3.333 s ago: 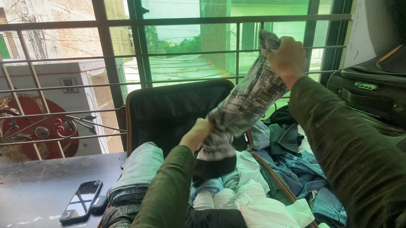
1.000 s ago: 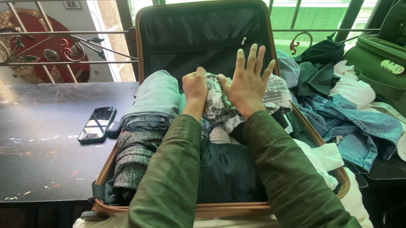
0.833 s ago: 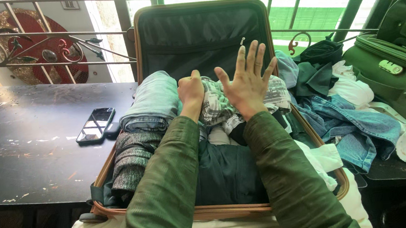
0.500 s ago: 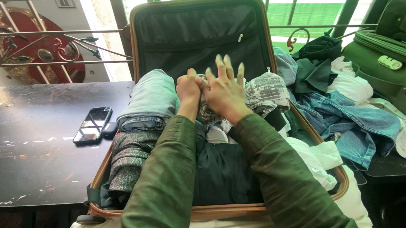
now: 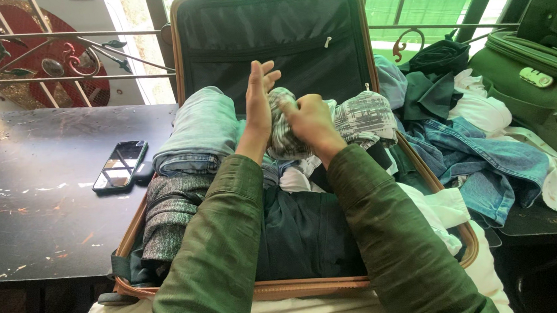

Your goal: The person packs clothes into a suitcase by folding a pair of jeans and a shirt and placing them inside.

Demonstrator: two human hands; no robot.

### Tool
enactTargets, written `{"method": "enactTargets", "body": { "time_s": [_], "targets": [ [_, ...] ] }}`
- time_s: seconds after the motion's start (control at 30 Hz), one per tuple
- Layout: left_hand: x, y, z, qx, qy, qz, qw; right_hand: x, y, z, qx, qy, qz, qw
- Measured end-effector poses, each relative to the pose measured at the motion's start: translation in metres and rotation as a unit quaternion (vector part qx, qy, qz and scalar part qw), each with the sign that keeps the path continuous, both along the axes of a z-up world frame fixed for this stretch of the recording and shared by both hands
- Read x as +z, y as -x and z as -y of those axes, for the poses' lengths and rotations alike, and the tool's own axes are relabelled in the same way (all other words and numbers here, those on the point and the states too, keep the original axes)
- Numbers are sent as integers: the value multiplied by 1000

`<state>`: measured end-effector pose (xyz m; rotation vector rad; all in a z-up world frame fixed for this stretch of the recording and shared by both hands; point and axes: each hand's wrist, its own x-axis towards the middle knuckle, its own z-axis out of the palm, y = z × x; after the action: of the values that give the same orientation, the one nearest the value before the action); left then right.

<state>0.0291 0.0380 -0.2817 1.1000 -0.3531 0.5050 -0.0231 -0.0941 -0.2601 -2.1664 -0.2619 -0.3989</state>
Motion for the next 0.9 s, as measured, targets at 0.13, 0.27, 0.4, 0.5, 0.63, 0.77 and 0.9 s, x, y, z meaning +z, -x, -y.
{"method": "enactTargets", "body": {
  "time_s": [0.13,0.27,0.4,0.5,0.63,0.77,0.9],
  "targets": [
    [-3,0,13,2,-56,50,997,3,-4,4,160,-386,-106,903],
    [-2,5,17,-103,98,-2,990,10,-5,7,237,-546,-152,789],
    [-5,10,9,-199,224,12,954,9,-3,2,264,-498,-165,810],
    [-8,13,6,-119,227,-2,967,14,11,3,109,-211,45,970],
    [4,20,1,120,73,-34,990,29,27,14,-68,99,172,978],
    [25,43,6,211,-84,-123,966,34,27,31,-150,220,299,916],
    [33,62,12,302,-309,-174,885,34,30,30,-161,220,302,913]
  ]
}}
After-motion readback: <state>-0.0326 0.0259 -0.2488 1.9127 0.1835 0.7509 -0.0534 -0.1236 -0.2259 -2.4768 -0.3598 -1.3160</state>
